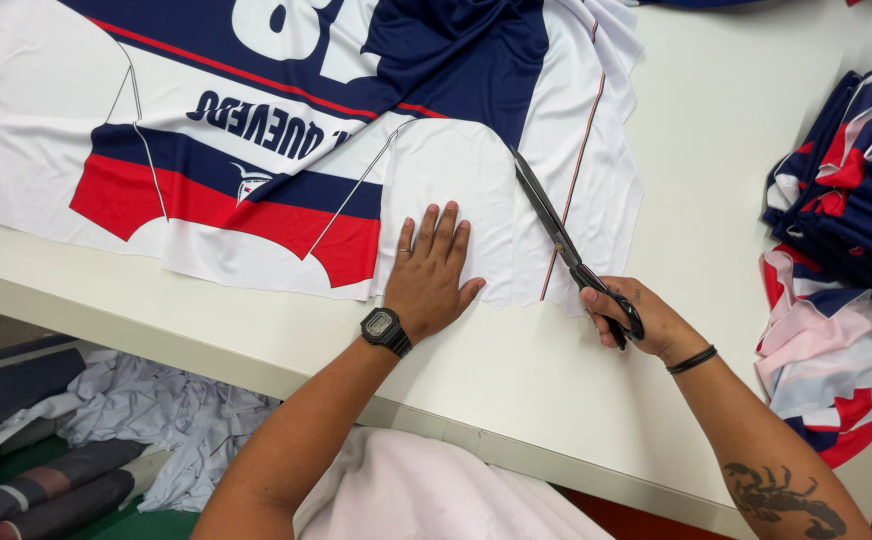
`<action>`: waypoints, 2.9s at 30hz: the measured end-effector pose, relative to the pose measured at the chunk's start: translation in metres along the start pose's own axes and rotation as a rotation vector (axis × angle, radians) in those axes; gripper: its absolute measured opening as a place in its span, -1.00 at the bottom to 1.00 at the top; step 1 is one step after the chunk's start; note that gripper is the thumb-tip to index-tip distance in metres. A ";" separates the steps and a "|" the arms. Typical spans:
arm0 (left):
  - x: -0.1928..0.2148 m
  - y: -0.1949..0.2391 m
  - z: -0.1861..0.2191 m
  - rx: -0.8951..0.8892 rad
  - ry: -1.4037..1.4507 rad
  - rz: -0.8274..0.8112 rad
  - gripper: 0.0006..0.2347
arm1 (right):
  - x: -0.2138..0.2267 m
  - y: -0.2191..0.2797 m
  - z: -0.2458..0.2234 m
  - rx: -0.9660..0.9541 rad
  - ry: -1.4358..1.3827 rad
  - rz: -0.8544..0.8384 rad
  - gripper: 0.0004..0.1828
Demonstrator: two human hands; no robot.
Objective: The person uses shears to cut a white paper pattern from a sports jersey laid on a white table. They follow the pattern outline, repositioning the jersey as needed, and remove the cut pattern piece.
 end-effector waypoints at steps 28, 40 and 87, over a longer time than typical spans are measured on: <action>-0.004 0.000 0.000 0.011 -0.029 0.034 -0.32 | 0.022 -0.011 -0.021 -0.006 0.214 0.091 -0.40; -0.009 0.001 -0.001 0.007 -0.039 0.038 -0.31 | 0.027 -0.013 -0.021 -0.032 0.251 0.098 -0.43; 0.038 -0.022 -0.004 0.145 0.058 0.228 -0.36 | 0.155 -0.009 -0.085 0.522 0.650 0.619 -0.53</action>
Point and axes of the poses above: each hand's wrist, its own y-axis away from the middle knuckle, its own x-axis out of the back of the hand, z = x × y, the point moved 4 cm from there along -y, towards the middle knuckle, and after that the axes turned 15 degrees about -x, right-handed, at the moved point
